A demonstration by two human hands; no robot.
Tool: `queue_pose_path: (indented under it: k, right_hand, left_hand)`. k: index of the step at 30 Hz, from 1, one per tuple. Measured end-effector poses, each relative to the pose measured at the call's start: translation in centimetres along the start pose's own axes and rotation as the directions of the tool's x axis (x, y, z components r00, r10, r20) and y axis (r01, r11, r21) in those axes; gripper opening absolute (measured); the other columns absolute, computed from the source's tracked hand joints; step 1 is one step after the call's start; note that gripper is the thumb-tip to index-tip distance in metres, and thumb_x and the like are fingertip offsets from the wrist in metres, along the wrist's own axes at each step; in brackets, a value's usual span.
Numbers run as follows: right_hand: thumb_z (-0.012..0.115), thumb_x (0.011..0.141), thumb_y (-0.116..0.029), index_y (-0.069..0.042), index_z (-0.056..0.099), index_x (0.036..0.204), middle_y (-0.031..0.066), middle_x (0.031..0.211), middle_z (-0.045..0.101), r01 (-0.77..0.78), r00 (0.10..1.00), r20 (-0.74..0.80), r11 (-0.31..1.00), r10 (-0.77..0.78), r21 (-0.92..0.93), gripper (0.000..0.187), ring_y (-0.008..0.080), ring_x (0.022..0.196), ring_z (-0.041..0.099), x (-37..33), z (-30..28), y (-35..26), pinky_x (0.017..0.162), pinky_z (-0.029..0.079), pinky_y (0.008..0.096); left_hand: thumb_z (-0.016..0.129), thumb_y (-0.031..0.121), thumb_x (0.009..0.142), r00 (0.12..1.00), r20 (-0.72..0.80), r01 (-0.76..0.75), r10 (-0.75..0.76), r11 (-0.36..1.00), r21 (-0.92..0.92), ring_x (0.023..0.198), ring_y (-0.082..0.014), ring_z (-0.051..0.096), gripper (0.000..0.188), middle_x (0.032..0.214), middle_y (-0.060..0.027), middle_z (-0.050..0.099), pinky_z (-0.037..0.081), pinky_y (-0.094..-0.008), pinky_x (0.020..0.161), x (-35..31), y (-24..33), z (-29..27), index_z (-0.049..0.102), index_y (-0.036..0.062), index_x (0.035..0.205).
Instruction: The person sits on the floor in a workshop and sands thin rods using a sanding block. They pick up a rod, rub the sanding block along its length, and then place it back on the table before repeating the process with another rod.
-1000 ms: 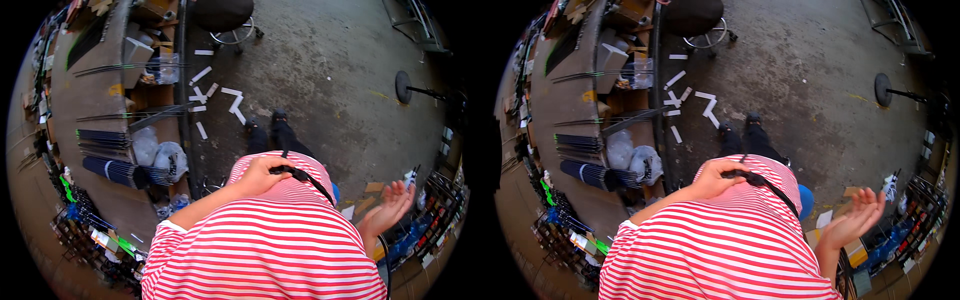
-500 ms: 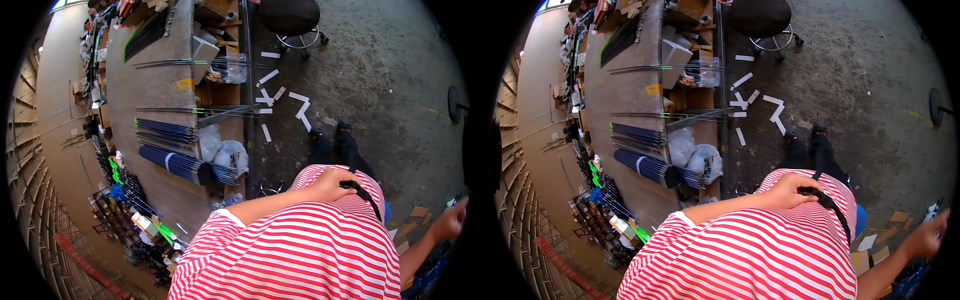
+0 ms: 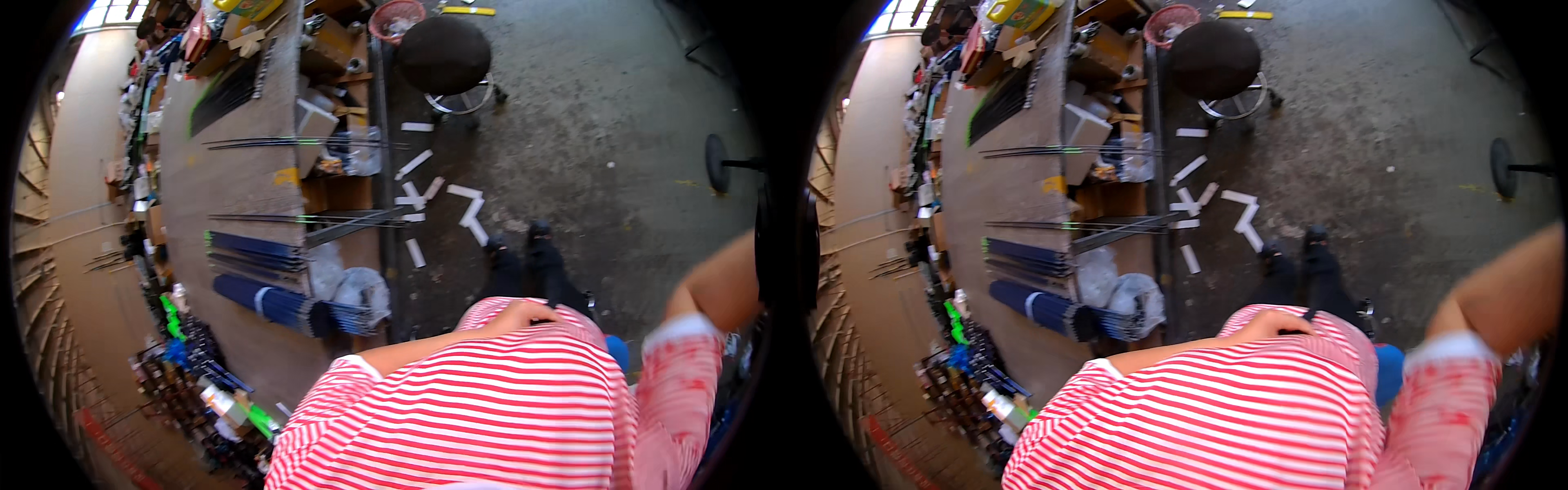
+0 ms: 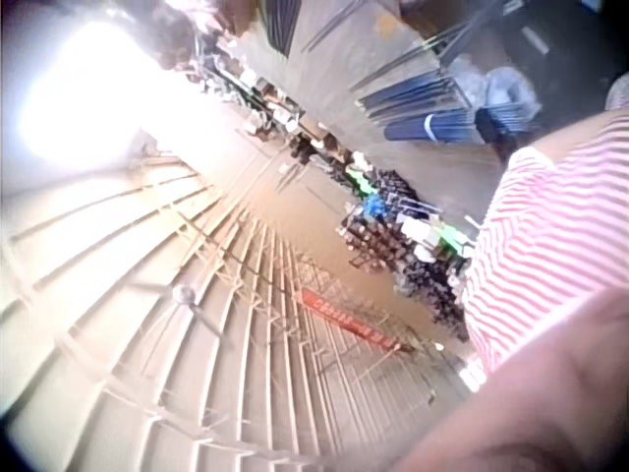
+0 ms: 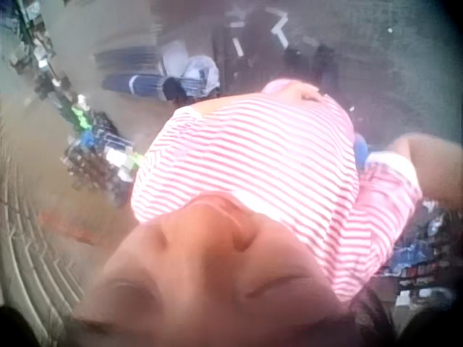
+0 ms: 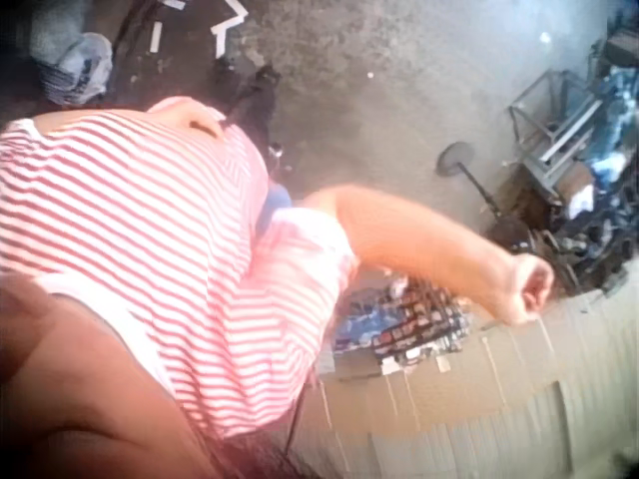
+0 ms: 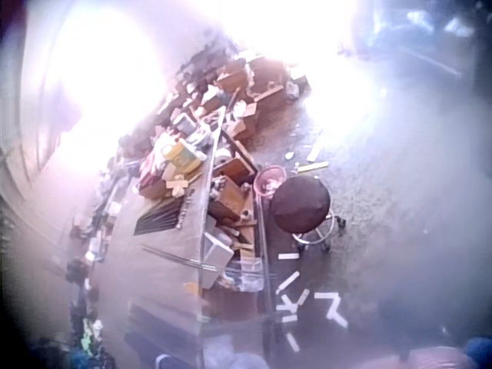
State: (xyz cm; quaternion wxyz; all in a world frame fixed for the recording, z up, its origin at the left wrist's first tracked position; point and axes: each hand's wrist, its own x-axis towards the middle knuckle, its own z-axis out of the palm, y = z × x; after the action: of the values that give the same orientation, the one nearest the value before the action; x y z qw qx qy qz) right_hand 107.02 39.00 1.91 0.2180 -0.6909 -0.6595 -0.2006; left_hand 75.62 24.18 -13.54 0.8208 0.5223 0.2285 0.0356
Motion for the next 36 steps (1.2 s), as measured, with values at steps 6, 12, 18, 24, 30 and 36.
queue_pose_path:
  k: [6,12,18,24,30,36]
  right_hand:
    - [0.067,0.071,-0.027,-0.005,0.063,0.076,0.0099,0.072,0.06,-0.051,0.724,0.51,0.701,-0.465,0.712,0.023,0.0244,0.065,0.058,-8.3,3.9,-9.1,0.057,0.045,0.0328]
    - [0.061,0.077,-0.034,-0.002,0.055,0.106,0.0145,0.094,0.056,-0.769,0.259,0.831,0.416,-0.492,0.485,0.043,0.025,0.08,0.057,-22.9,0.1,-12.2,0.069,0.045,0.0323]
    - [0.057,0.082,-0.03,-0.001,0.051,0.1,0.0195,0.091,0.059,-0.747,0.264,0.942,0.573,-0.209,0.337,0.035,0.0321,0.083,0.059,-22.7,0.7,-12.5,0.07,0.046,0.0351]
    - [0.063,0.076,-0.02,0.002,0.053,0.093,0.0195,0.079,0.06,-0.68,0.425,0.892,0.597,-0.151,0.425,0.029,0.0286,0.072,0.061,-17.9,2.3,-9.9,0.062,0.047,0.033]
    - [0.066,0.066,-0.014,0.002,0.059,0.094,0.0199,0.083,0.061,-0.463,0.52,0.696,0.522,-0.495,0.717,0.032,0.033,0.075,0.06,-14.7,7.6,-5.7,0.065,0.048,0.0336]
    - [0.065,0.066,-0.014,0.002,0.059,0.099,0.0216,0.085,0.061,-0.471,0.388,0.714,0.54,-0.583,0.697,0.038,0.0333,0.078,0.061,-8.7,9.4,0.1,0.067,0.048,0.0345]
  left_hand:
    - [0.062,0.009,0.077,0.991,-0.13,0.034,-0.032,0.999,0.011,0.084,-0.016,0.059,0.023,0.092,-0.0093,0.063,0.045,-0.0255,0.075,-0.9,0.2,-0.6,0.063,0.0034,0.099]
    - [0.067,0.008,0.072,0.952,-0.304,0.026,-0.019,0.999,0.021,0.082,-0.0113,0.058,0.022,0.09,-0.0058,0.064,0.044,-0.0237,0.073,-2.2,1.8,-1.0,0.065,0.0063,0.094]
    - [0.069,0.006,0.068,0.877,-0.481,-0.001,-0.011,1.0,-0.025,0.074,-0.0078,0.055,0.029,0.078,-0.0029,0.062,0.043,-0.0219,0.069,-0.5,3.0,-2.4,0.065,0.0072,0.097]
    - [0.035,0.041,0.092,0.823,-0.563,-0.117,0.075,0.992,-0.039,0.067,-0.0064,0.048,0.048,0.074,-0.0033,0.054,0.038,-0.0184,0.064,2.0,2.4,-4.3,0.042,0.0029,0.121]
    - [0.024,0.037,0.095,0.608,-0.772,-0.172,0.187,0.98,0.102,0.063,-0.0094,0.043,0.04,0.067,-0.0024,0.045,0.037,-0.0227,0.061,8.0,5.3,-5.1,0.045,0.0045,0.102]
    - [0.029,0.032,0.095,0.333,-0.921,-0.303,0.203,0.948,0.099,0.062,-0.0067,0.036,0.033,0.067,0.0001,0.04,0.032,-0.0193,0.06,14.5,8.0,-4.8,0.046,0.004,0.093]
